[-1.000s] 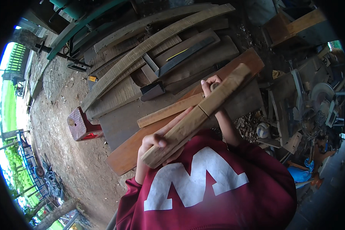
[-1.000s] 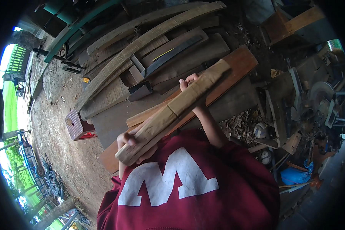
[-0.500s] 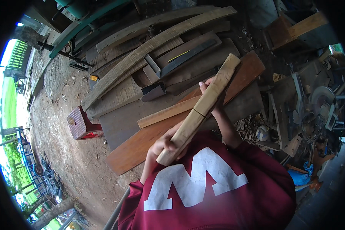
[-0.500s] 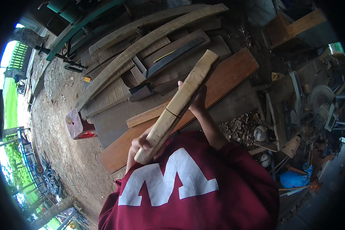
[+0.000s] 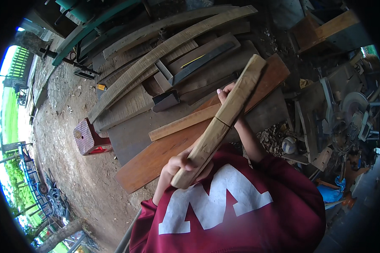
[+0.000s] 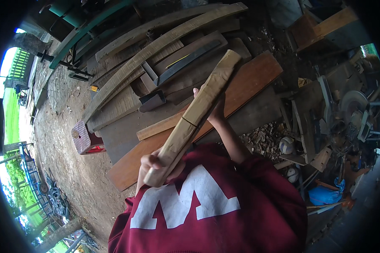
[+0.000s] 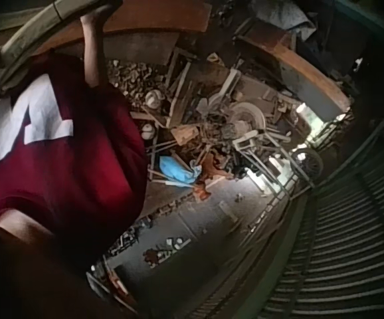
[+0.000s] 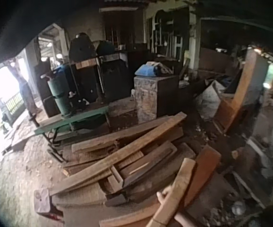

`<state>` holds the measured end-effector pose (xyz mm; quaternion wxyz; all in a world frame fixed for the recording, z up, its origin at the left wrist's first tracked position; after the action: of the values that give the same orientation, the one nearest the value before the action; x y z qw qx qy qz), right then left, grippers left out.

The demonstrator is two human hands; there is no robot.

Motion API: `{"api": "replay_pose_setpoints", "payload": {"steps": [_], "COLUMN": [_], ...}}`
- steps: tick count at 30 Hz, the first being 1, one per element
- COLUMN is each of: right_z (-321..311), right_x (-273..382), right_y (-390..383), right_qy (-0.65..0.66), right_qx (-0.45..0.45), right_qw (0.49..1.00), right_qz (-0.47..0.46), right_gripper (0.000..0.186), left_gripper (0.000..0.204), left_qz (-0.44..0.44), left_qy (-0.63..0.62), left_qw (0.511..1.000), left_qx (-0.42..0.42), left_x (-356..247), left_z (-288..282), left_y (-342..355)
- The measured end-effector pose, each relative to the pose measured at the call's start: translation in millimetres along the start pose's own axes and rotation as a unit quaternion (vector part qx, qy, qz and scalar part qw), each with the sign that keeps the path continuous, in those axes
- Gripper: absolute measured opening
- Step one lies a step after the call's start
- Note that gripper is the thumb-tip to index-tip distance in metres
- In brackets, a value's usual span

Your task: Chiseling and carving a wooden board in a workshop setting.

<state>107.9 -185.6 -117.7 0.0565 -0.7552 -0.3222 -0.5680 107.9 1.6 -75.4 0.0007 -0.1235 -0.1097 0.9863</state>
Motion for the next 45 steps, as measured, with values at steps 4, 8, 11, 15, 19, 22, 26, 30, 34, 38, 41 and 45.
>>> {"api": "replay_pose_setpoints", "payload": {"steps": [4, 8, 11, 15, 19, 22, 26, 30, 34, 38, 41, 45], "right_z": [-1.1, 7.1, 12.5, 15.3, 21.7, 22.4, 17.0, 10.6, 1.6, 12.4, 7.5, -2.5], "right_x": [9.5, -36.5, -2.7, 6.8, 0.2, -8.4, 8.9, 21.9, 28.9, -26.8, 3.8, 23.8], "right_y": [-7.1, -16.0, -8.1, -8.8, -17.1, -12.5, -9.1, -4.3, -3.6, -12.1, -1.7, -0.1], "right_qy": [0.069, -0.028, -0.007, 0.007, -0.149, -0.036, 0.075, 0.065, 0.144, -0.049, 0.056, 0.029], "right_qx": [-0.037, -0.049, -0.010, 0.023, 0.013, -0.017, 0.007, -0.001, -0.087, -0.015, -0.026, -0.024], "right_qw": [0.995, 0.993, 0.992, 0.997, 0.984, 0.994, 0.995, 0.995, 0.979, 0.992, 0.998, 0.999], "right_qz": [-0.055, -0.102, -0.123, -0.069, -0.101, -0.098, -0.062, -0.072, -0.116, -0.115, -0.010, -0.004], "right_gripper": [0.018, 0.020, 0.020, 0.019, 0.022, 0.020, 0.011, 0.010, 0.012, 0.016, 0.023, 0.021], "left_gripper": [0.081, 0.080, 0.078, 0.074, 0.076, 0.075, 0.070, 0.073, 0.070, 0.062, 0.068, 0.066], "left_qz": [0.022, 0.002, -0.029, -0.032, 0.000, 0.017, -0.018, 0.021, 0.017, -0.023, -0.042, -0.047], "left_qy": [-0.093, -0.073, -0.073, 0.001, -0.110, -0.105, -0.117, -0.085, -0.105, -0.057, 0.091, 0.123], "left_qw": [0.992, 0.994, 0.997, 0.999, 0.991, 0.985, 0.992, 0.996, 0.992, 0.998, 0.994, 0.991], "left_qx": [0.088, 0.079, 0.004, -0.002, 0.080, 0.135, -0.043, 0.028, 0.062, 0.017, -0.047, 0.012], "left_x": [-14.8, -14.5, -11.9, -11.0, -24.3, -27.5, -15.6, -26.4, -26.7, -33.0, -36.9, -38.7], "left_z": [44.2, 34.3, 8.4, 8.8, 31.0, 24.5, -20.3, -11.1, -3.6, -0.1, 6.0, 20.2], "left_y": [-15.6, -17.3, -17.0, -14.3, -24.3, -23.3, -10.6, -14.0, -22.3, -21.3, -8.3, -13.7]}}
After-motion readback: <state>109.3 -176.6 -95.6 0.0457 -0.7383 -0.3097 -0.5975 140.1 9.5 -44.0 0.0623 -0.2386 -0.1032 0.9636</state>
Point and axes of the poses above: each hand's wrist, its own y-axis towards the middle knuckle, its own z-axis out of the palm, x = y × z, the point moved 6 cm from there along y, towards the middle knuckle, and after that the axes turned 6 degrees about -x, right-handed, at the moved point
